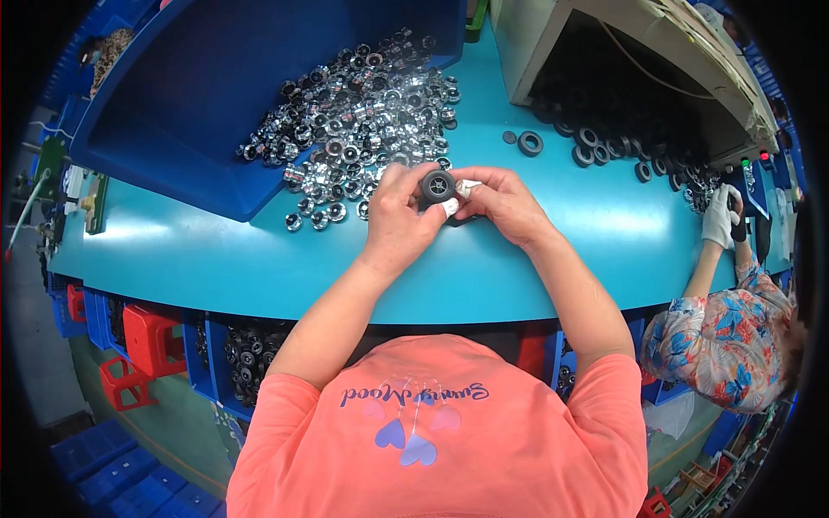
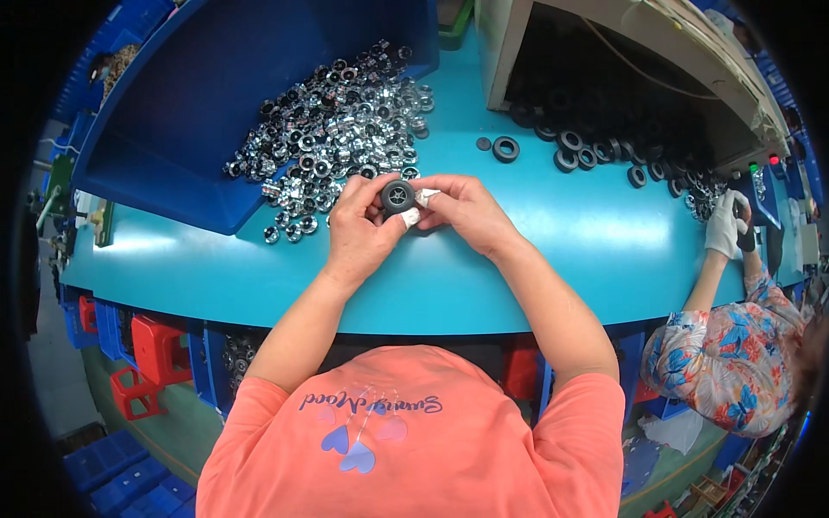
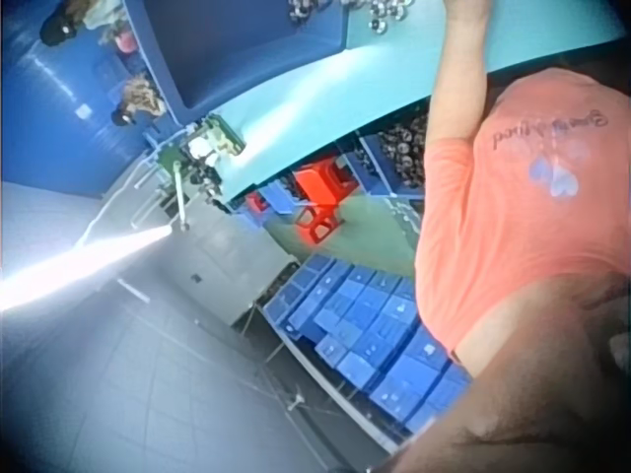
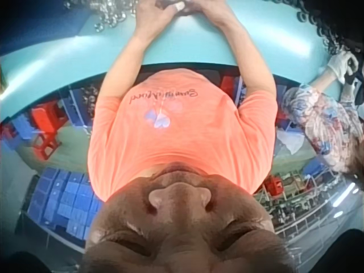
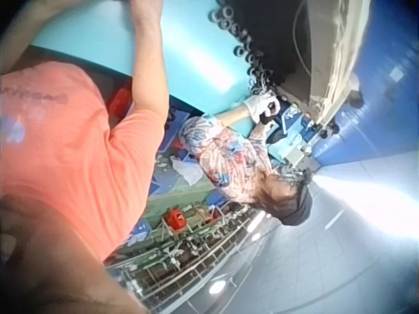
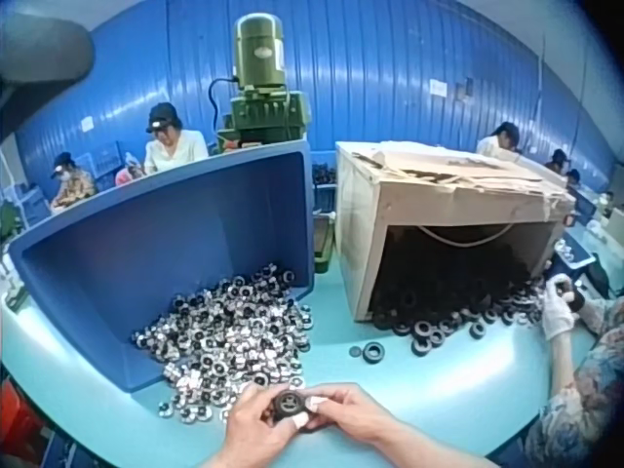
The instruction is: Picking up and assembling small silver metallic parts with black circular components at a factory workbench.
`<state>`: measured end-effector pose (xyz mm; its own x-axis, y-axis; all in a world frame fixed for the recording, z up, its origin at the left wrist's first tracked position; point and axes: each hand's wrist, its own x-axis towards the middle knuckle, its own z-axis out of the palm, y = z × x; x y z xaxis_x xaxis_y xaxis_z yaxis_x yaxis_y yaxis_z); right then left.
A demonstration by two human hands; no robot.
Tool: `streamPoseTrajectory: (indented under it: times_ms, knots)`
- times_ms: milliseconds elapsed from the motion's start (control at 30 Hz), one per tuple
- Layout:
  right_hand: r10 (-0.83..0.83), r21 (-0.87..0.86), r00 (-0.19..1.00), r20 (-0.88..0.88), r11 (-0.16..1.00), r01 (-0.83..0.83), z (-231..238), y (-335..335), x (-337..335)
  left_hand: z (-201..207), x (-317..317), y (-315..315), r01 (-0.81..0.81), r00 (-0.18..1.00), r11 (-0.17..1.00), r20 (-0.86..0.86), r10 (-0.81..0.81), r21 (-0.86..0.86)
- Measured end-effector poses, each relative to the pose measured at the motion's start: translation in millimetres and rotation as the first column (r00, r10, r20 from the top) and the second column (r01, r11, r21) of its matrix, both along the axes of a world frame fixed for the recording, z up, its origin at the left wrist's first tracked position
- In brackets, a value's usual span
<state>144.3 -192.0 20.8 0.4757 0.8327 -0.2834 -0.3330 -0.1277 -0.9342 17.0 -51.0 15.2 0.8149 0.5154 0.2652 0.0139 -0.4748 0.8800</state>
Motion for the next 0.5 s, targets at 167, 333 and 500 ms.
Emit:
streamPoseTrajectory:
  times_ms: [167, 333, 500]
  knots:
    - [0.068, -0.075, 0.987, 0.148, 0.996, -0.057, 7, -2, 7, 17, -10, 5, -0.016, 0.996, 1.000, 0.093, 0.019, -0.025]
    - [0.316, -0.349, 0.622, 0.717, 0.934, -0.073, 38, -42, 45, 39, -122, 55, -0.208, 0.966, 0.978, 0.158, 0.207, -0.009]
    - [0.250, -0.434, 0.475, 0.844, 0.837, 0.333, 60, -77, 88, -8, -338, 118, -0.379, 0.804, 0.788, -0.249, 0.540, 0.484]
